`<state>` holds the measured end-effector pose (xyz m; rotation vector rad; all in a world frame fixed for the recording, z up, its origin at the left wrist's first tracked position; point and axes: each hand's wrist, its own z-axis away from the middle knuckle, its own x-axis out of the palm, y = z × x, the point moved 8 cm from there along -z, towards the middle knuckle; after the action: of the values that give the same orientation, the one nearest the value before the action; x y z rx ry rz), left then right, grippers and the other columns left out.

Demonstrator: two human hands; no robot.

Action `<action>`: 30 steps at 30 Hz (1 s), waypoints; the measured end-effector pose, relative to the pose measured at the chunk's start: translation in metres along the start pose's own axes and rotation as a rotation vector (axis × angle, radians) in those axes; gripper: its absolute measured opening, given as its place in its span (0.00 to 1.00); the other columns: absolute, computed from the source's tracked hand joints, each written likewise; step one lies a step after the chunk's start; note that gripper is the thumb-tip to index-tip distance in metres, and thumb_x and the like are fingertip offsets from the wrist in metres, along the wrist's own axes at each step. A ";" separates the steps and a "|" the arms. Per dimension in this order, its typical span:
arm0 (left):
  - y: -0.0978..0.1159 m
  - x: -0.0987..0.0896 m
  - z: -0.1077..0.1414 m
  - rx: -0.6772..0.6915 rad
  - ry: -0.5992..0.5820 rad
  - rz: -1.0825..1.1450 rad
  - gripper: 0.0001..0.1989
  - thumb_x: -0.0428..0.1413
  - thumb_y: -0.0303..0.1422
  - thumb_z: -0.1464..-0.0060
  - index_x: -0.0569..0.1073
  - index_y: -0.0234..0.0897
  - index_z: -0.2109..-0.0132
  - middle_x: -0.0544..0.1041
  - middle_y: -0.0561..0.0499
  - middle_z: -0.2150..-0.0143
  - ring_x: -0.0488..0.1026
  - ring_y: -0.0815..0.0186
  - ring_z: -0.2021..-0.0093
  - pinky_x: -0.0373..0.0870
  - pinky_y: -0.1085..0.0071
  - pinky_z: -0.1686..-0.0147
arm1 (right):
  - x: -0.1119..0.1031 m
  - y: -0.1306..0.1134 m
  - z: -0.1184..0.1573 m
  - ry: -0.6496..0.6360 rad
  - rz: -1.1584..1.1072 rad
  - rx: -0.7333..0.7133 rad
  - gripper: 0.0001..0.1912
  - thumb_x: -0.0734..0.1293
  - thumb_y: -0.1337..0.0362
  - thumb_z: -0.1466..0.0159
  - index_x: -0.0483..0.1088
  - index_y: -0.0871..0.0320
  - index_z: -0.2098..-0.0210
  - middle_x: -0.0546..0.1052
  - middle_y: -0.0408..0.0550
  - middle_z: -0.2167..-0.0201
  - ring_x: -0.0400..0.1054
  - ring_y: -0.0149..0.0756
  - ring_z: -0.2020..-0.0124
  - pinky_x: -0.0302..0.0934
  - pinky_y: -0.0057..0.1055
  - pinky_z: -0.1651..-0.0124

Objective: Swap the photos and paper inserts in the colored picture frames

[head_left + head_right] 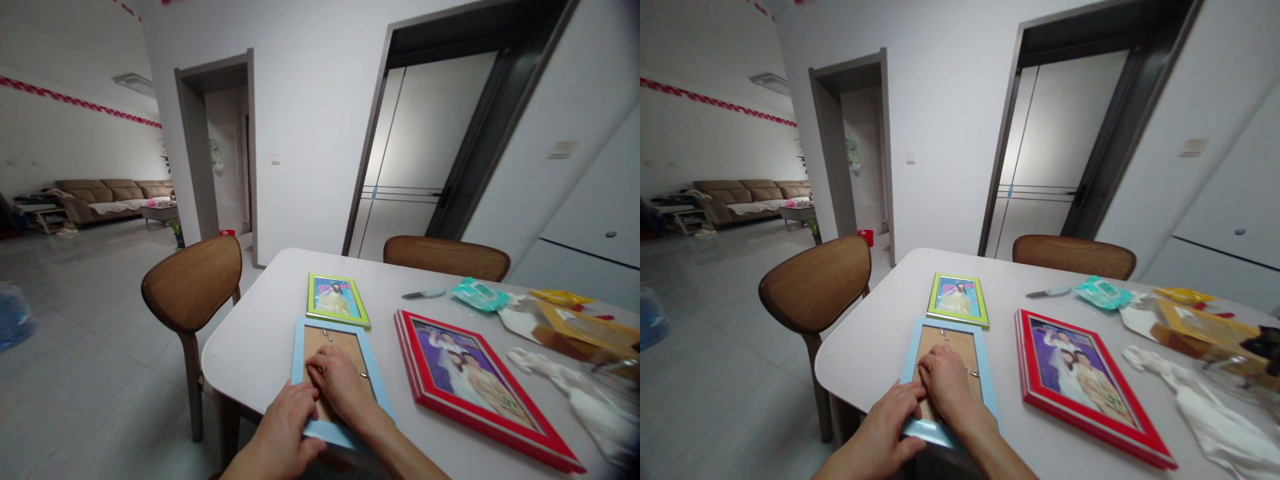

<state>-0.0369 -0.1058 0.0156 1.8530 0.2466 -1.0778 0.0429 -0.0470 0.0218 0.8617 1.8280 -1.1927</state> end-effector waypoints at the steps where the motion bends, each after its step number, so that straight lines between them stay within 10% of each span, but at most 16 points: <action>1: 0.000 0.000 0.000 0.004 -0.002 -0.003 0.14 0.57 0.27 0.62 0.65 0.38 0.64 0.67 0.51 0.51 0.60 0.64 0.50 0.45 0.66 0.45 | 0.002 -0.002 -0.001 -0.006 -0.006 -0.004 0.13 0.58 0.67 0.44 0.72 0.58 0.78 0.70 0.46 0.77 0.60 0.32 0.70 0.51 0.26 0.66; 8: -0.003 0.002 0.000 0.010 0.000 0.000 0.12 0.56 0.28 0.61 0.65 0.39 0.65 0.66 0.51 0.50 0.59 0.63 0.48 0.44 0.64 0.44 | 0.000 0.003 -0.003 -0.025 -0.056 0.016 0.11 0.59 0.67 0.46 0.73 0.56 0.75 0.73 0.43 0.74 0.63 0.30 0.69 0.52 0.23 0.66; 20: -0.009 0.006 0.002 -0.033 -0.048 0.018 0.20 0.56 0.23 0.67 0.66 0.36 0.61 0.64 0.46 0.48 0.57 0.60 0.46 0.44 0.60 0.43 | -0.010 0.085 -0.044 0.146 0.053 0.378 0.10 0.59 0.63 0.47 0.71 0.58 0.76 0.74 0.48 0.75 0.66 0.34 0.72 0.51 0.27 0.71; 30: -0.009 0.019 -0.006 -0.012 -0.030 -0.107 0.24 0.62 0.36 0.66 0.65 0.36 0.60 0.66 0.41 0.51 0.60 0.55 0.49 0.49 0.54 0.46 | -0.026 0.090 -0.037 0.263 -0.146 0.394 0.09 0.60 0.61 0.49 0.67 0.59 0.81 0.72 0.48 0.80 0.65 0.35 0.75 0.53 0.28 0.70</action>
<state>-0.0274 -0.1014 -0.0033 1.8288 0.3376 -1.1740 0.1229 0.0141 0.0174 1.1654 1.9187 -1.6324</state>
